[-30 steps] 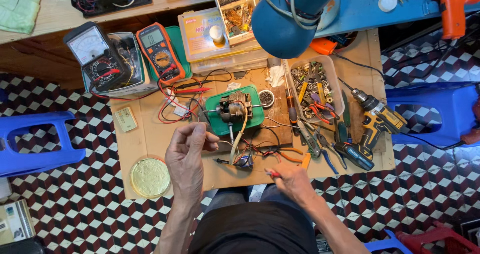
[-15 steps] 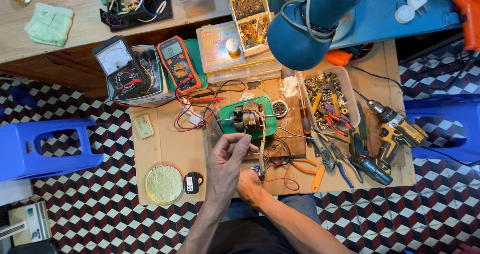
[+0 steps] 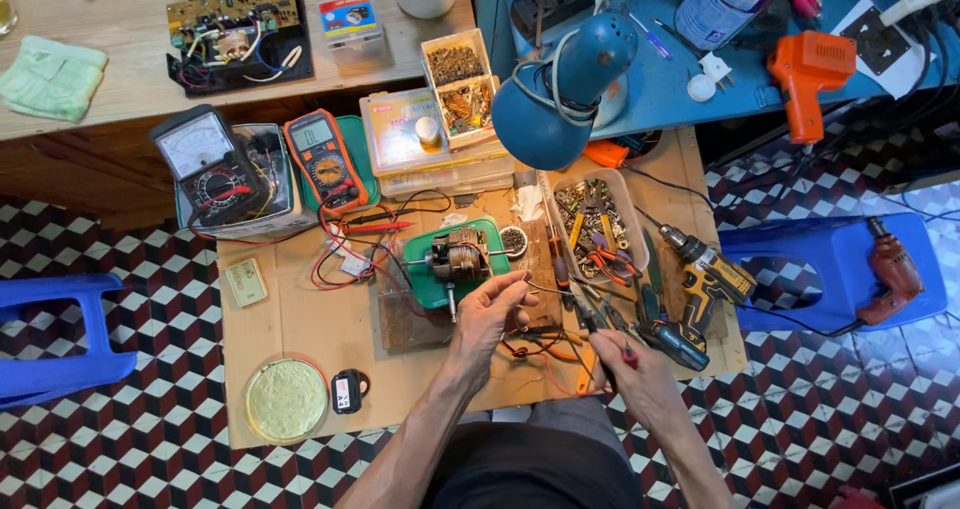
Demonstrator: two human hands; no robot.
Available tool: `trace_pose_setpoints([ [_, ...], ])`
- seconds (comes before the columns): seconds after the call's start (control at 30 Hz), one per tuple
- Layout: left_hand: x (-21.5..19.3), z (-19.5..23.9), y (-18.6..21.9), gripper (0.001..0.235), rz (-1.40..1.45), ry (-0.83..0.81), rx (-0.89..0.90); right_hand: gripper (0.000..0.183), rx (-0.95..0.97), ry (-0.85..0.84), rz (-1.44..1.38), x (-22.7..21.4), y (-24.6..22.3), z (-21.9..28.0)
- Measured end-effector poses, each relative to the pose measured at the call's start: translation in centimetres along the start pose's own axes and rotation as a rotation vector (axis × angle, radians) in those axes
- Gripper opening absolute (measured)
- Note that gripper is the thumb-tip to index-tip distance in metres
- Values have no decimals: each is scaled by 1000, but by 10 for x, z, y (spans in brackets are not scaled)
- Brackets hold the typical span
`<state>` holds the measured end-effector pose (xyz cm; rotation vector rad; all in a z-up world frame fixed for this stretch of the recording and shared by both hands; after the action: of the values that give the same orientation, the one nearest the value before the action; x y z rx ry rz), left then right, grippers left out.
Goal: The person works on a small motor or electromechanical device on a cluttered workbench, using pliers and a multimeter to strip, twist, and test wires. They handle a small black component and connect multimeter probes to the device, then place the component into a plastic bag.
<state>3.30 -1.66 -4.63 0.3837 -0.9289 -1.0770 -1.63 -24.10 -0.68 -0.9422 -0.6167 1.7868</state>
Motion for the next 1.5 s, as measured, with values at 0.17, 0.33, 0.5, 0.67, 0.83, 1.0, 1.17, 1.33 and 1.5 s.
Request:
trace_pose_setpoints([
  [0.17, 7, 1, -9, 40, -31, 68, 113, 35, -83, -28, 136, 23, -39, -15],
  [0.33, 17, 12, -14, 34, -39, 207, 164, 37, -191, -64, 211, 26, -51, -25],
  [0.5, 26, 19, -21, 34, 37, 316, 191, 37, -219, -191, 247, 22, -48, -35],
  [0.67, 34, 16, -35, 33, 96, 410, 182, 36, -237, -276, 299, 16, -41, -48],
  [0.83, 49, 10, -45, 33, 156, 422, 282, 37, -246, -352, 243, 10, -35, -56],
  [1.0, 56, 5, -56, 31, 299, 361, 261, 36, -273, -375, 222, 8, -34, -56],
  [1.17, 48, 4, -66, 30, 328, 359, 208, 35, -146, -413, 275, 10, -25, -52],
  [1.33, 23, 15, -75, 27, 359, 417, 225, 46, -100, -302, 283, -9, -1, -70],
  [1.5, 4, 36, -77, 26, 343, 514, 235, 56, 52, -216, 387, -31, 42, -116],
])
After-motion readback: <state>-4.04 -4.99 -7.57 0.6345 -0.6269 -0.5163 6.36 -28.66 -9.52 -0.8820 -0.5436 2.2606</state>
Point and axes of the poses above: each hand's wrist, its own z-axis away from the middle knuckle, its own x-axis out of the palm, y = z × x, the point moved 5 cm from there along -z, towards the middle knuckle
